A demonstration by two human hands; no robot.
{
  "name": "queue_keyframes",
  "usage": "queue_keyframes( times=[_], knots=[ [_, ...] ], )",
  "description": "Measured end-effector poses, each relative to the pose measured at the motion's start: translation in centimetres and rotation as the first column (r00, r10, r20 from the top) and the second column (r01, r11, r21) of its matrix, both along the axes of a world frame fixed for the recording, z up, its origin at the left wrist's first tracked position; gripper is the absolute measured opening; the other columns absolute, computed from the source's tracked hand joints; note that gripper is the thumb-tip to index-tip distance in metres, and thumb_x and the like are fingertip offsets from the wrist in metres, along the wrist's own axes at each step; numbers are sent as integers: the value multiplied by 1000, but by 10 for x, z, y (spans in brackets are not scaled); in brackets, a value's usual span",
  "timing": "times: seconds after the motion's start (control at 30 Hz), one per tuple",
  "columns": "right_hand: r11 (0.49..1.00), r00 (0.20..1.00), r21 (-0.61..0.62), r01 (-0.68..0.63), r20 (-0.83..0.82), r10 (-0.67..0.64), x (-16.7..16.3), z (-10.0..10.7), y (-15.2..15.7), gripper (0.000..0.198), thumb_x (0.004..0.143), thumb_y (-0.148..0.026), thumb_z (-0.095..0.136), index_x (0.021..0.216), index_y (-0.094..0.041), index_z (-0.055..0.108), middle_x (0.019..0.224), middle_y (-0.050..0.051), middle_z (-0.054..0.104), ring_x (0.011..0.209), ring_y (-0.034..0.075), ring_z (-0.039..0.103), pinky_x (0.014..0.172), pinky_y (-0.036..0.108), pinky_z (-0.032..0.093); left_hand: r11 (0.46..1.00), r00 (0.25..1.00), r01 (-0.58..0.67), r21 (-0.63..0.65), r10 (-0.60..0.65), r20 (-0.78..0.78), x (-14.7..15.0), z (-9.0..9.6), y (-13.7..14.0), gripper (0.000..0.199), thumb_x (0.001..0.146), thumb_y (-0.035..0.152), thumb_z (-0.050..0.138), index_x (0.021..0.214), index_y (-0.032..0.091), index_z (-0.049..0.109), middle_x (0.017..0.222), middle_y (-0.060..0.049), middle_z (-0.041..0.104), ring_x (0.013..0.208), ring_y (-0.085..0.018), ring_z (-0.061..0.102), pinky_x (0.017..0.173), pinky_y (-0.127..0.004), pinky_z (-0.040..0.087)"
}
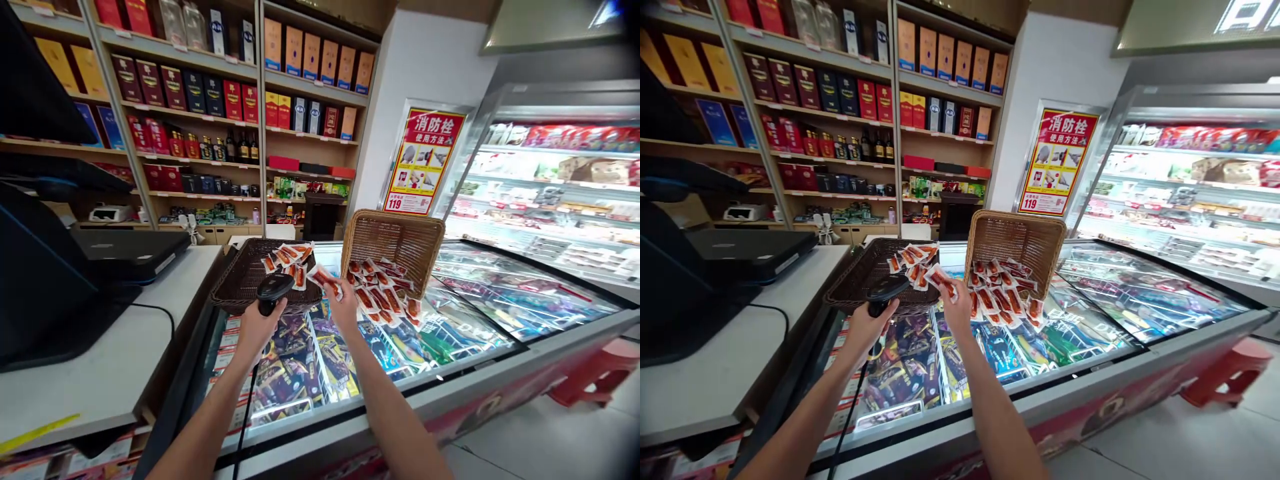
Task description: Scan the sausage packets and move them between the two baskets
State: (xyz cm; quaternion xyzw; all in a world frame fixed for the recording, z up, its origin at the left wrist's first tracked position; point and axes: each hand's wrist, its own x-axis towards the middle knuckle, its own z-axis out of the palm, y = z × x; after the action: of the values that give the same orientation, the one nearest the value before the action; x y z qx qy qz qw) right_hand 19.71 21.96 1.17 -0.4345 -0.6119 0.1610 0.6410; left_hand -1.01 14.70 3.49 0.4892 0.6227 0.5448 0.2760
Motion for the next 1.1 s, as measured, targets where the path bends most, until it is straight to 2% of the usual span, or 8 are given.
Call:
queue_keyframes(
  times=[0.17,0.27,0.43,0.53,0.7,0.87,1.1],
  knots=[
    [999,998,41,-15,-63,17,-8,-3,1,35,95,-53,60,105,-22,71,108,9,74,106,25,68,98,41,52,999,999,49,-15,-49,-23,6,5,-6,43,74,63,73,70,22,58,44,4,51,43,-15,46,49,-27,37],
    [1000,998,20,0,-61,1,-6,-1,1,35,94,-52,60,106,-21,70,110,10,74,108,26,68,99,42,53,996,996,87,-14,-87,-25,10,6,-8,45,73,63,74,70,22,58,44,4,50,43,-14,44,48,-26,35],
    [999,1000,-24,22,12,-21,-3,1,-2,28,94,-38,56,112,-21,69,117,11,74,114,25,68,103,41,52,991,991,128,-24,-129,-28,13,1,-8,46,73,65,75,69,22,57,46,4,51,44,-14,45,48,-26,36],
    [999,998,-17,50,46,-50,-4,1,-2,26,91,-30,57,112,-22,69,117,10,74,113,25,68,103,40,52,993,988,111,-31,-114,-104,11,-1,-6,47,73,63,75,63,23,54,45,2,53,44,-15,48,49,-26,37],
    [998,994,2,67,88,-67,-4,2,-2,24,93,-30,56,111,-21,69,114,11,74,113,26,68,102,40,53,996,977,72,-50,-81,-199,9,-2,-4,47,73,64,74,61,23,55,47,0,56,46,-17,52,49,-26,37],
    [999,992,25,37,120,-40,-1,2,-4,25,93,-30,55,112,-20,68,114,11,73,111,25,68,100,39,53,992,981,120,-39,-125,-149,12,-1,-6,48,74,64,75,61,23,54,46,2,54,45,-15,48,49,-26,38],
    [995,986,12,95,134,-95,2,4,-5,24,93,-30,55,111,-21,67,115,10,74,112,25,68,104,39,51,988,987,151,-38,-153,-56,16,9,-12,53,71,66,75,57,23,49,44,2,49,43,-13,44,47,-26,35]
  ],
)
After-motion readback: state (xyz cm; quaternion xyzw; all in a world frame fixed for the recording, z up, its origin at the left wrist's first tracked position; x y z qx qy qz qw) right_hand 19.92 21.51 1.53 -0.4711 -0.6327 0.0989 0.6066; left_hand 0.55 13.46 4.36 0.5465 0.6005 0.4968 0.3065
